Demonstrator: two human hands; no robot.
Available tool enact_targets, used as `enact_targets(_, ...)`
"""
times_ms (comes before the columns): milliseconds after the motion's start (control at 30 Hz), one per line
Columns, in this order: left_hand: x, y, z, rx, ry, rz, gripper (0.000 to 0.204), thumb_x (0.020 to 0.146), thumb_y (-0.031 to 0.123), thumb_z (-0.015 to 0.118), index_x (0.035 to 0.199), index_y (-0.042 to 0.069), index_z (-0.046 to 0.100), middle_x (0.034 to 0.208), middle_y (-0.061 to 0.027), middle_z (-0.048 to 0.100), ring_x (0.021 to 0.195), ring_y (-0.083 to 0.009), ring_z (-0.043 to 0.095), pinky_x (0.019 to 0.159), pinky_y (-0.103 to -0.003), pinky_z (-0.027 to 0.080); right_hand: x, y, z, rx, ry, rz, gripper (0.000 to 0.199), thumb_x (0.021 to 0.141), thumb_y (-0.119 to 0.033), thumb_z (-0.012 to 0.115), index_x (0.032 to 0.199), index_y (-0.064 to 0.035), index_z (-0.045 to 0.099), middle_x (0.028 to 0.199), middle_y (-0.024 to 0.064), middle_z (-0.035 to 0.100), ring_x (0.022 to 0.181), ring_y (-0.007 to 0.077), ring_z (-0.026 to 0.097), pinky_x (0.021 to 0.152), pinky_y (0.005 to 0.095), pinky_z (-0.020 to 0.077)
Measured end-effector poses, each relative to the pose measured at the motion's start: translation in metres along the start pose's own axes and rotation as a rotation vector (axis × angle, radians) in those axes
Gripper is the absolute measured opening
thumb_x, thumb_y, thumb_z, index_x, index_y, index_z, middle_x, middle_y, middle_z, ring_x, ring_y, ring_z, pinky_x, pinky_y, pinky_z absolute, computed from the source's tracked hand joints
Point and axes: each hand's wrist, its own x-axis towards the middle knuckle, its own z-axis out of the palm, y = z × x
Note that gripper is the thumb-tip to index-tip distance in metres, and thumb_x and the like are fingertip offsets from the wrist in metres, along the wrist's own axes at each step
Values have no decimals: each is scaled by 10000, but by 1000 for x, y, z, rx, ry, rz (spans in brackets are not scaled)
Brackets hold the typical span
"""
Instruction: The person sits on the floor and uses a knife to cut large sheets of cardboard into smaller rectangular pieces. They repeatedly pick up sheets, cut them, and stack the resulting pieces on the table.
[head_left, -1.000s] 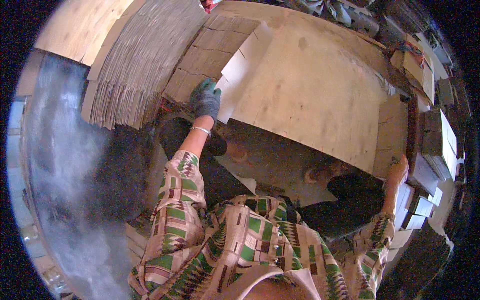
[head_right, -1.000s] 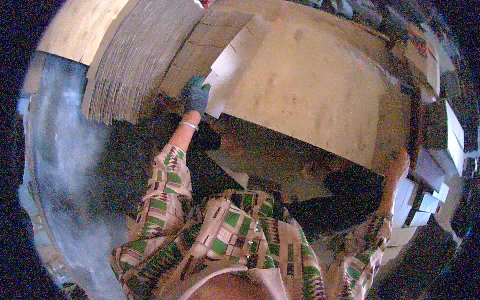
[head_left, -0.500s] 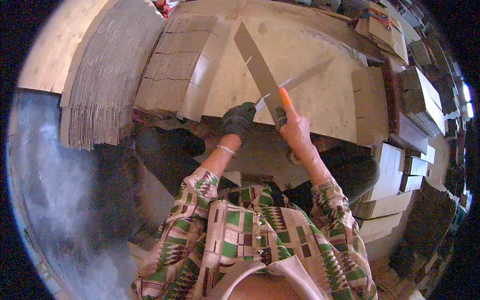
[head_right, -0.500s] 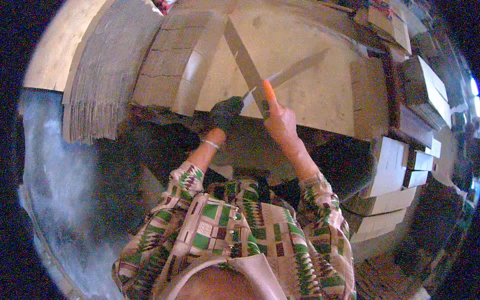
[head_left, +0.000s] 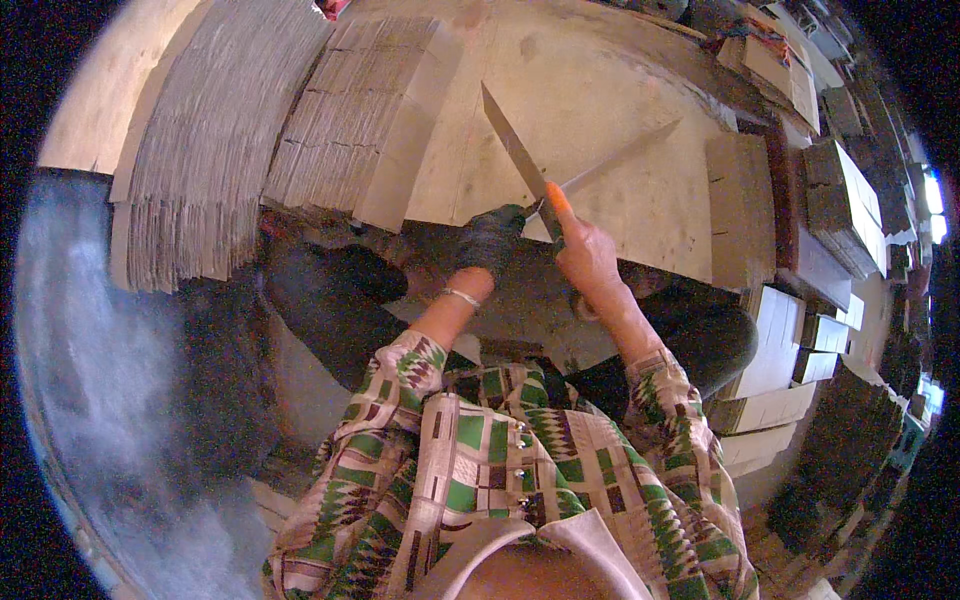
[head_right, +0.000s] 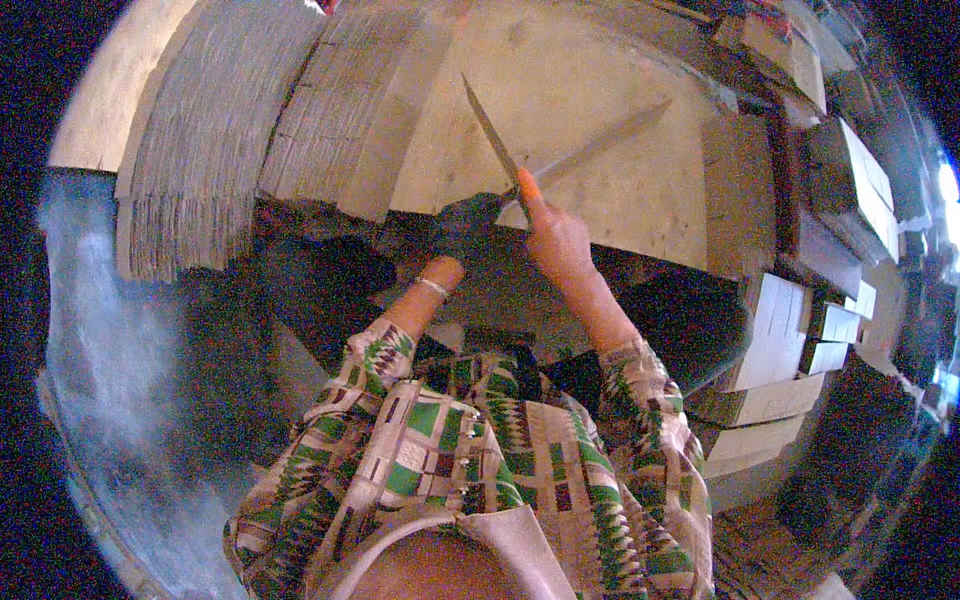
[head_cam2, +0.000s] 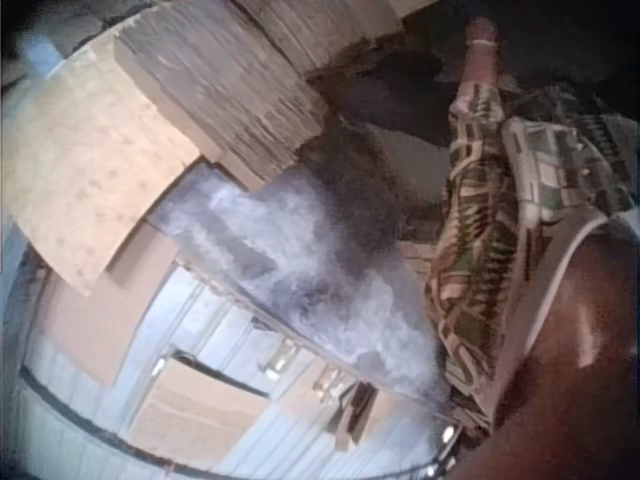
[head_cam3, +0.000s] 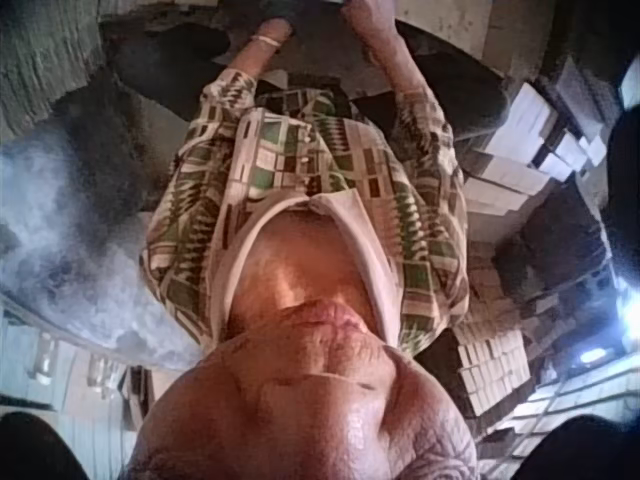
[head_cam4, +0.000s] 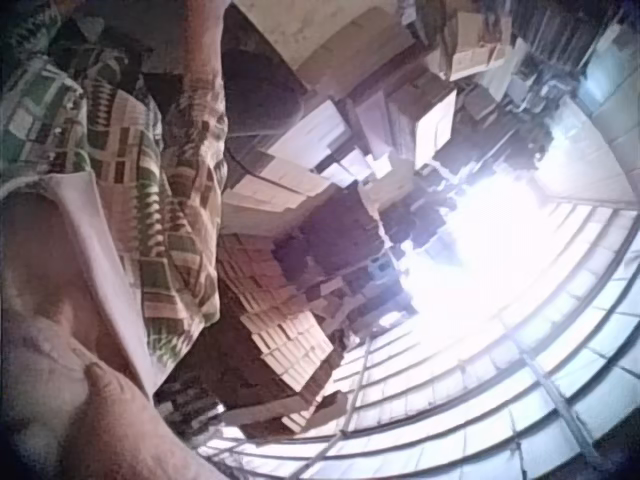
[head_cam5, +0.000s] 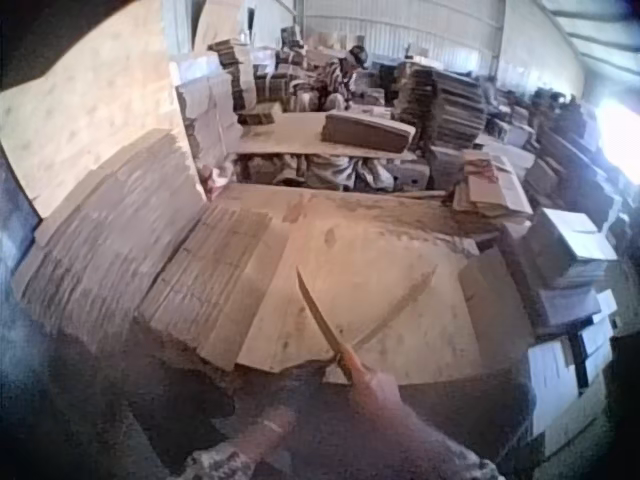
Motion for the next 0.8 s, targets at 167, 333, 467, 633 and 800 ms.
enact_targets(167, -2, 16, -9, 55, -126, -76, 394, 955, 379, 566, 1262, 147, 648, 1210, -142, 680, 1030, -347, 676, 906, -439, 546, -9, 21, 29, -88, 22, -5, 912, 787, 4, 582, 1583, -218, 196, 884, 193, 708, 767, 419, 685, 639, 533, 538)
enact_targets(333, 19, -42, -42, 257, 349, 106, 849, 797, 609, 690, 1409, 52, 499, 1478, -236, 465, 1380, -446, 406, 1156, -553, 287, -1, 21, 10, -66, -3, 74, 939, 751, 52, 573, 1579, -181, 197, 1023, 219, 685, 836, 438, 668, 677, 534, 542)
enact_targets(467, 29, -118, -126, 633, 439, -153, 1043, 719, 665, 723, 1513, 86, 375, 1642, -199, 167, 1520, -416, 94, 1206, -602, 47, 28, 2, -10, -12, 238, 0, 917, 736, 69, 571, 1559, -167, 243, 1168, 251, 638, 955, 445, 653, 722, 548, 537)
enact_targets(633, 31, -150, -153, 747, 291, -213, 745, 801, 533, 703, 1408, 140, 522, 1581, -135, 341, 1489, -358, 223, 1209, -558, 145, 80, -5, 15, -160, -101, 107, 822, 796, -37, 603, 1542, -176, 288, 999, 216, 708, 856, 431, 692, 686, 526, 550)
enact_targets(800, 36, -134, -143, 181, 402, -303, 384, 901, 345, 624, 1225, 143, 671, 1237, -163, 660, 1158, -364, 613, 985, -481, 474, 77, 10, 21, -106, -2, 107, 868, 814, -86, 618, 1576, -264, 242, 842, 192, 720, 733, 404, 700, 621, 523, 549)
